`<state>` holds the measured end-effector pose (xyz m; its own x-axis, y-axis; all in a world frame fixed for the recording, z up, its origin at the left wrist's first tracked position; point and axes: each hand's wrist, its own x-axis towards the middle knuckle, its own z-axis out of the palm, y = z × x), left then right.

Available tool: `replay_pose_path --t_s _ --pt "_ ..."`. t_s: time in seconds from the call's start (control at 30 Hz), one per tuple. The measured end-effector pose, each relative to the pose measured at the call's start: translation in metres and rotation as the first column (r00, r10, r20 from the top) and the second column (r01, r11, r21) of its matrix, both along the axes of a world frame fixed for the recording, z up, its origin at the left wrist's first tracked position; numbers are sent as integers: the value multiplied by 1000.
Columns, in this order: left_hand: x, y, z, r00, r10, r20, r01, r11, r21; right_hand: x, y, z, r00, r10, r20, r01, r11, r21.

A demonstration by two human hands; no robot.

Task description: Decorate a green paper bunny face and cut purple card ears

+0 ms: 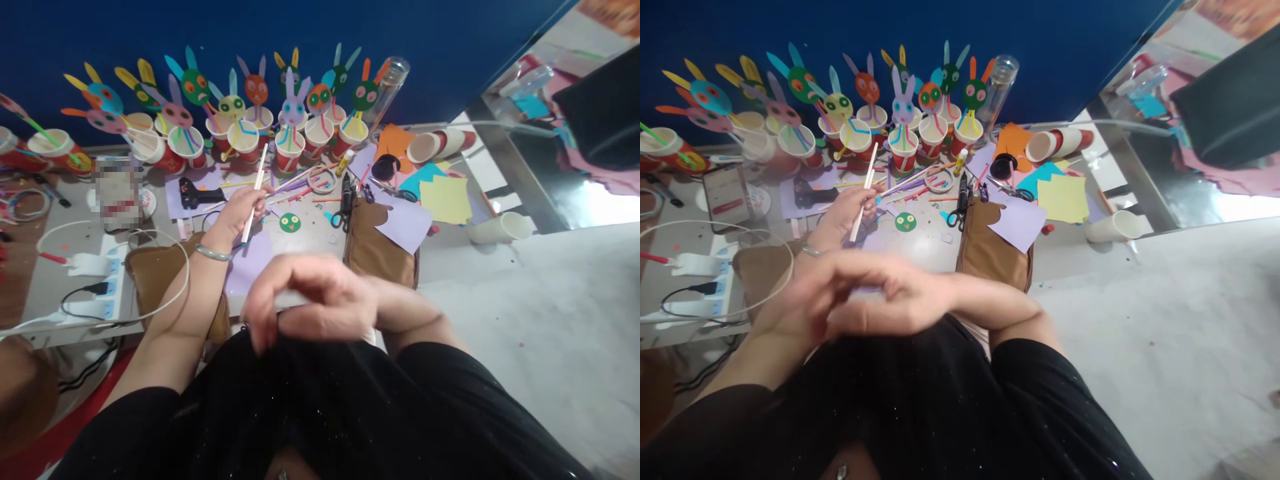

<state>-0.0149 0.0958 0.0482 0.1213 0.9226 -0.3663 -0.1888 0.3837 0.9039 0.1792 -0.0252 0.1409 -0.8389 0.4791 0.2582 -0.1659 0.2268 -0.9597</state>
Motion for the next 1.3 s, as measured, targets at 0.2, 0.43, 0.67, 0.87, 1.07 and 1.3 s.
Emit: replay_pose_path --t_s 0.2,0.43,0.67,0.87,1.07,1.3 --pt "1 3 -3 998 7 63 -7 1000 8 55 114 -73 244 -737 631 148 671 726" --pt "0 5 -4 995 11 95 -8 1000 -26 79 145 -97 9 -704 711 -164 700 695" --pt "1 5 -1 997 27 79 -24 999 -41 74 149 -100 19 -643 766 -216 745 631" --pt "-1 4 2 998 24 65 -22 999 -31 78 148 -110 188 -671 717 -37 725 688" --pt "-6 6 5 999 48 -3 -48 999 -11 80 125 -114 584 -709 395 761 648 37" --pt "-5 5 0 992 -3 -122 6 1000 25 69 100 -107 752 -580 314 637 516 -573"
